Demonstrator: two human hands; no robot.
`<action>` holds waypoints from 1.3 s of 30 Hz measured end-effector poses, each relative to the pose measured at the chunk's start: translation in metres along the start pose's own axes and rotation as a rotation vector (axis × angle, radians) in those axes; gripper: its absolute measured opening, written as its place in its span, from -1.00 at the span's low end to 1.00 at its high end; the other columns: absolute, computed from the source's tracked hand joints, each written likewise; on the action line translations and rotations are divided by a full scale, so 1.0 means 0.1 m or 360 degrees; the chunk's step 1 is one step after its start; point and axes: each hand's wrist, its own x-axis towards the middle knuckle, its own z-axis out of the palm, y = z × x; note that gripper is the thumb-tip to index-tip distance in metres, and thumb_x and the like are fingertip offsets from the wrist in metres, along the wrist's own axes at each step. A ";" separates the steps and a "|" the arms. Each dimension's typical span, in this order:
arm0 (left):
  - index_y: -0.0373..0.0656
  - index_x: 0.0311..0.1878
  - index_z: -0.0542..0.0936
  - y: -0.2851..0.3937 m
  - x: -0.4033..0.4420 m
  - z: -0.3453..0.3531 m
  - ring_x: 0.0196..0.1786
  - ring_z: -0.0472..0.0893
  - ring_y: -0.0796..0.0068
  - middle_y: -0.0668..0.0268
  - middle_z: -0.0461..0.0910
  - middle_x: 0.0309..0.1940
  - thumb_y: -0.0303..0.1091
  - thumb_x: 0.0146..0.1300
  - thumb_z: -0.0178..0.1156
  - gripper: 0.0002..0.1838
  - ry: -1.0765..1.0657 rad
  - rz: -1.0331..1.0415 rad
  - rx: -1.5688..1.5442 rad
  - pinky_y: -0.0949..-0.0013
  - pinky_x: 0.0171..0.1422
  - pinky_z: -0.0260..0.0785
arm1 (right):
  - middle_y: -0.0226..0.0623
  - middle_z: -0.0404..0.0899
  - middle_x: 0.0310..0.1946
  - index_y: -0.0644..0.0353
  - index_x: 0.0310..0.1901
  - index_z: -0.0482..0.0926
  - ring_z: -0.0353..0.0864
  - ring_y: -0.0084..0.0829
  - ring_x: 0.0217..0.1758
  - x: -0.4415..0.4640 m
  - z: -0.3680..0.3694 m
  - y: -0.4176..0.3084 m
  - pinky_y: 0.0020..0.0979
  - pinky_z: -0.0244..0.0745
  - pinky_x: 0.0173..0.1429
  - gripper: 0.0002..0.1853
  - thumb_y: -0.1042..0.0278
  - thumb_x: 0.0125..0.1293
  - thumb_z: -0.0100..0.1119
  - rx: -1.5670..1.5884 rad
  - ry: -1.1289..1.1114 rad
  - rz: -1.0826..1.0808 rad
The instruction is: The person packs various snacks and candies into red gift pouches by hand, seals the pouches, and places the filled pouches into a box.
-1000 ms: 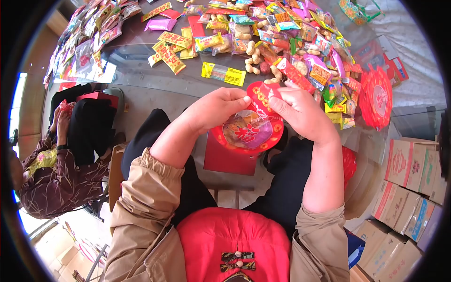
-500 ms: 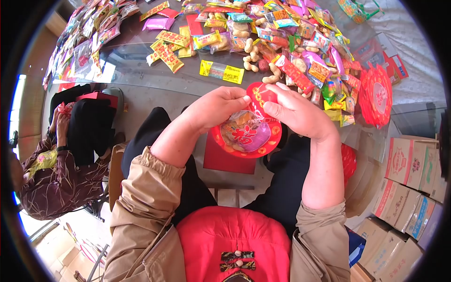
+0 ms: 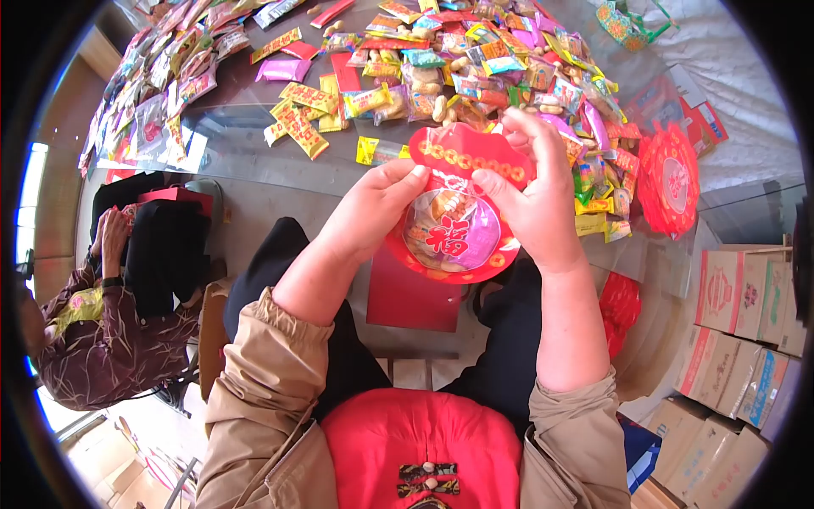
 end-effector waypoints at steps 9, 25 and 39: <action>-0.27 0.13 0.67 0.08 -0.10 0.07 0.03 0.74 0.51 0.27 0.77 0.00 -0.48 0.35 0.42 -0.69 -0.0066 0.0010 -0.0111 0.33 0.22 0.60 | -0.36 0.78 -0.06 0.27 0.15 0.67 0.70 -0.59 0.00 -0.07 -0.01 0.02 -0.38 0.59 0.13 -0.66 0.39 0.39 0.42 0.0882 -0.0524 0.0800; -0.30 0.09 0.69 0.04 -0.13 -0.04 -0.05 0.74 0.55 0.29 0.78 -0.07 -0.45 0.41 0.36 -0.76 0.0048 -0.0090 0.0069 0.35 0.13 0.62 | -0.02 0.78 -0.27 0.32 -0.04 0.72 0.80 -0.10 -0.19 -0.12 0.06 0.11 -0.20 0.61 -0.07 -0.66 0.19 0.36 0.42 0.0389 -0.0612 0.0636; -0.26 0.09 0.72 0.02 -0.23 -0.15 -0.06 0.71 0.62 0.34 0.79 -0.09 -0.43 0.35 0.43 -0.72 0.0010 -0.0022 0.0303 0.39 0.14 0.58 | 0.04 0.70 -0.36 0.33 -0.19 0.72 0.72 0.00 -0.25 -0.13 0.10 0.01 -0.14 0.55 -0.12 -0.65 0.13 0.31 0.43 0.0209 -0.0836 0.0562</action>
